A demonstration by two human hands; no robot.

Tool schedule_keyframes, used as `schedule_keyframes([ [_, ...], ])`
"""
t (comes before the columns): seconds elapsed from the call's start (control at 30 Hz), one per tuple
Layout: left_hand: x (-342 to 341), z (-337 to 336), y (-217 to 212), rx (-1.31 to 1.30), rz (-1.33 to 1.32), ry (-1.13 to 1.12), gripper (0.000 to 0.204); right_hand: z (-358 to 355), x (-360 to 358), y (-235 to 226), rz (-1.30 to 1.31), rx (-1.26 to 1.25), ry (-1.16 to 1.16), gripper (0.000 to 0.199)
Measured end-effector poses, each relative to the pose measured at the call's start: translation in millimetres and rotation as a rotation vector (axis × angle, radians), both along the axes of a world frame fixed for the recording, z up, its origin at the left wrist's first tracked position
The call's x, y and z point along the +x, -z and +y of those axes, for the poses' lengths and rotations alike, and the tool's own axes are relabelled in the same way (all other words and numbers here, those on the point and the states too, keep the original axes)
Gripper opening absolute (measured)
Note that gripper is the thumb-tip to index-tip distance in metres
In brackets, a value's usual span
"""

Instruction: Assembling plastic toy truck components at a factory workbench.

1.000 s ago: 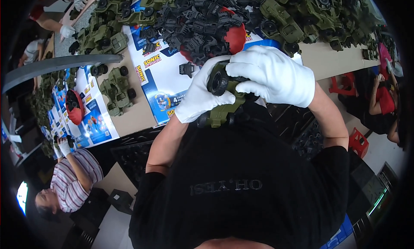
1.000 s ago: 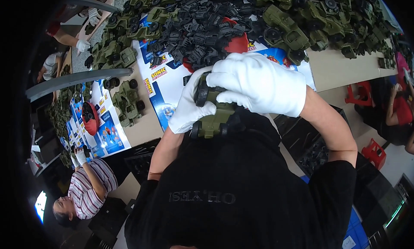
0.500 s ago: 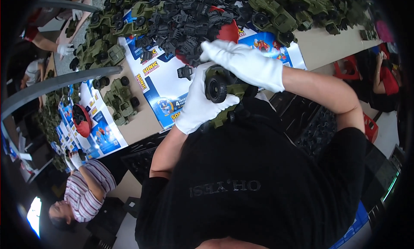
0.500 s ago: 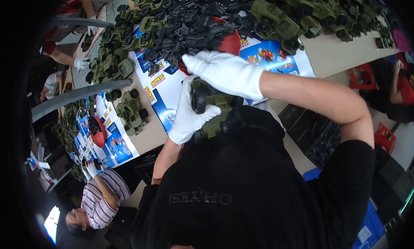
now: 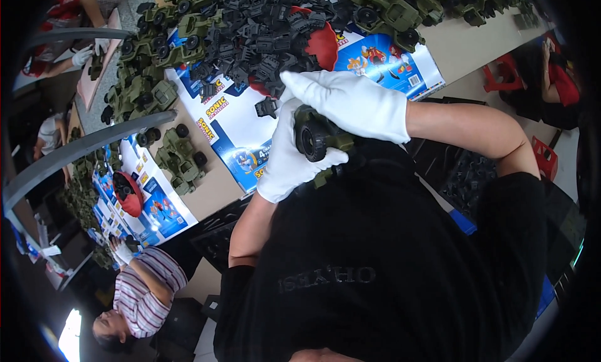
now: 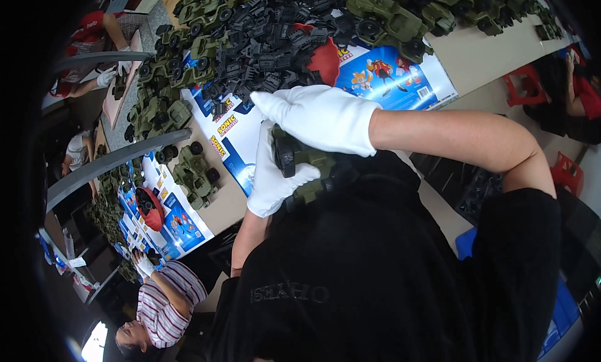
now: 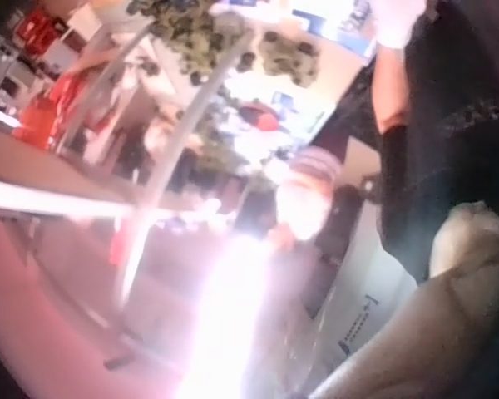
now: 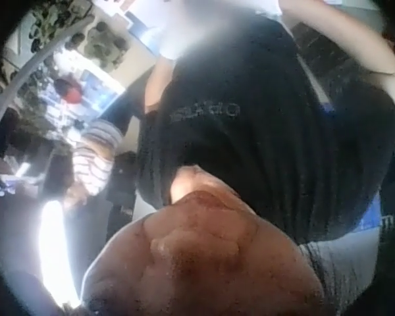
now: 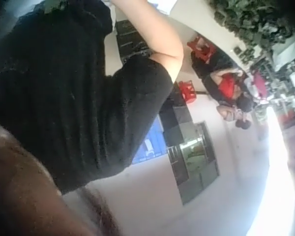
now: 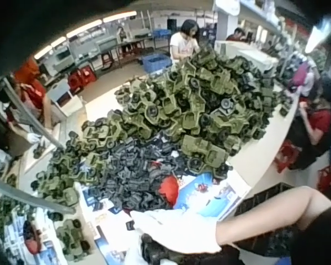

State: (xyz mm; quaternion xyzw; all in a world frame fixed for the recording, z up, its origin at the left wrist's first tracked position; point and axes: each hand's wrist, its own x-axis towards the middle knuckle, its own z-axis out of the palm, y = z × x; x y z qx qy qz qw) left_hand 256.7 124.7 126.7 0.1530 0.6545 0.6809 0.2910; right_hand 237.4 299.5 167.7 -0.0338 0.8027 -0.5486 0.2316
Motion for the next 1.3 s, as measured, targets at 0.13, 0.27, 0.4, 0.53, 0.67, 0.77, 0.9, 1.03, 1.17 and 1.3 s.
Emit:
schedule_keyframes([
  [0.13, -12.3, -2.3, -0.7, 0.273, -0.124, -0.041, 0.103, 7.8, -15.8, -15.3, -0.346, -0.284, 0.073, 0.063],
  [0.27, -12.9, -4.7, 3.8, 0.255, -0.222, -0.017, 0.111, 6.6, -12.1, -0.7, 0.072, 0.098, -0.185, 0.052],
  [0.4, -14.0, -1.5, 7.9, 0.207, -0.139, -0.049, 0.107, 1.9, -16.4, 4.5, 0.019, 0.129, -0.235, 0.061],
  [0.53, -38.9, -12.4, 26.3, 0.327, -0.246, 0.001, 0.096, -5.6, -30.3, 14.3, -0.183, -0.367, 0.050, 0.068],
  [0.67, -38.4, -29.1, 49.9, 0.428, -0.345, -0.083, 0.095, 5.9, -23.2, 9.0, 0.102, -0.395, -0.049, 0.060],
  [0.77, -36.2, -33.7, 59.2, 0.558, -0.513, -0.105, 0.098, 13.5, -6.1, -11.3, 0.599, 0.091, -0.280, 0.080],
  [0.9, -33.0, -33.7, 48.1, 0.624, -0.447, -0.031, 0.097, 1.3, 5.4, -1.6, 0.870, 0.344, -0.288, 0.084],
  [1.03, -35.3, -30.3, 45.3, 0.547, -0.358, 0.026, 0.090, -0.4, 16.2, 6.4, 0.843, 0.291, -0.223, 0.079],
  [1.17, -41.7, -22.1, 41.7, 0.441, -0.310, 0.019, 0.080, 3.2, 21.4, 22.0, 0.634, 0.147, -0.073, 0.079],
  [1.3, -54.7, -2.6, 42.1, 0.580, -0.551, -0.069, 0.053, 1.6, 45.2, 42.6, 0.247, -0.501, 0.451, 0.086],
])
